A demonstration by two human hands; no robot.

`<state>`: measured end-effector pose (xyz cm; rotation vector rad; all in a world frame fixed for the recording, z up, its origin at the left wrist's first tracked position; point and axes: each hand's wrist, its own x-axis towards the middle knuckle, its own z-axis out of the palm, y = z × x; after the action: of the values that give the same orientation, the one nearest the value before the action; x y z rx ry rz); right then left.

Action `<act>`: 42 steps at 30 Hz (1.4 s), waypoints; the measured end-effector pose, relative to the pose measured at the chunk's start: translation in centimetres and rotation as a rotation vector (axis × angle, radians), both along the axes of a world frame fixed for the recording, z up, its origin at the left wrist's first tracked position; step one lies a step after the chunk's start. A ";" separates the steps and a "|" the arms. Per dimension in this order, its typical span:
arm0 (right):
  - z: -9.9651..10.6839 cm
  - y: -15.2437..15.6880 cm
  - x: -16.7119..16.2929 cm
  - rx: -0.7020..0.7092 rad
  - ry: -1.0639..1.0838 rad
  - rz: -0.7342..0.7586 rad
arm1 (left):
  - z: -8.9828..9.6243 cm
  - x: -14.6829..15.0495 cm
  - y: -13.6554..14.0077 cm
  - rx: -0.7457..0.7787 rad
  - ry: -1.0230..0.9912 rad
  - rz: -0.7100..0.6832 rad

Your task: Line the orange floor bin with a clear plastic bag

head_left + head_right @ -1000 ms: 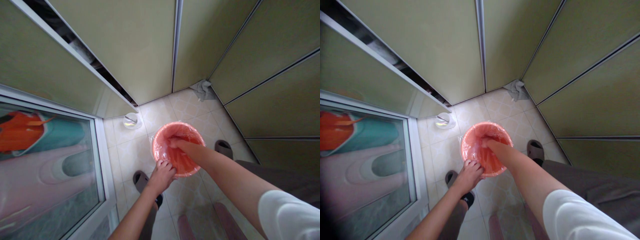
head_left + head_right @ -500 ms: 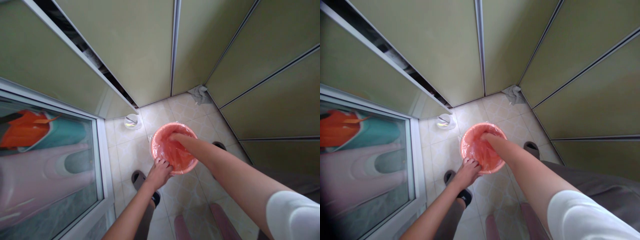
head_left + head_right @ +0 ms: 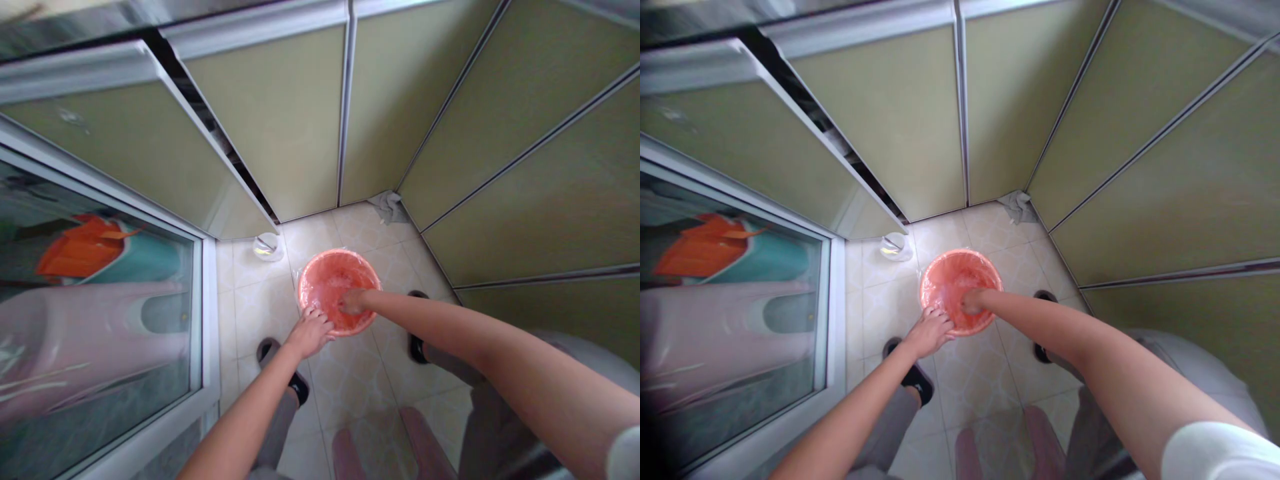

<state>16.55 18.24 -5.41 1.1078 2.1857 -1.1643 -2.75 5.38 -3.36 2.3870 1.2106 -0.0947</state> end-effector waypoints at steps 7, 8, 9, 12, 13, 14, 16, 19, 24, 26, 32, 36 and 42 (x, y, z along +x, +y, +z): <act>3.2 -3.3 0.7 -0.004 -0.133 0.159 | 0.5 0.3 -0.9 0.017 0.075 0.020; 3.7 -3.4 0.8 0.014 -0.129 0.163 | 0.7 0.2 -1.1 0.009 0.090 0.025; 4.4 -3.5 1.0 0.033 -0.124 0.163 | 1.0 0.1 -1.3 0.002 0.106 0.037; 6.8 -3.6 2.6 0.081 -0.109 0.171 | 2.4 -0.6 -1.6 -0.010 0.133 0.104; 7.8 -3.7 3.5 0.096 -0.088 0.174 | 3.1 -0.9 -1.6 -0.007 0.128 0.136; 8.7 -3.7 4.5 0.113 -0.065 0.173 | 3.8 -1.2 -1.6 -0.003 0.116 0.173; 10.7 -3.8 6.7 0.151 -0.019 0.152 | 5.2 -2.1 -1.6 0.002 0.085 0.271; 13.5 -4.1 10.2 0.189 -0.012 0.050 | 7.0 -3.9 -1.9 -0.073 -0.014 0.476; 17.0 -6.1 15.2 0.207 0.039 -0.155 | 8.9 -7.1 -3.5 -0.340 -0.333 0.816; 17.9 -7.5 16.6 0.257 0.087 -0.233 | 9.8 -7.5 -4.5 -0.339 -0.415 0.899; 19.3 -12.3 17.8 0.317 0.414 -0.405 | 14.6 -4.0 -7.3 -0.121 -0.693 1.036; 22.8 -13.5 16.2 0.331 0.759 -0.516 | 20.1 0.3 -8.8 0.098 -0.958 1.007; 32.0 -10.6 12.3 0.402 1.175 -0.489 | 29.6 1.8 -6.6 0.398 -1.156 0.849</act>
<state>28.90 7.67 26.55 1.3551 3.2275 -2.0047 -0.95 -1.26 26.21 1.4321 1.4763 1.6267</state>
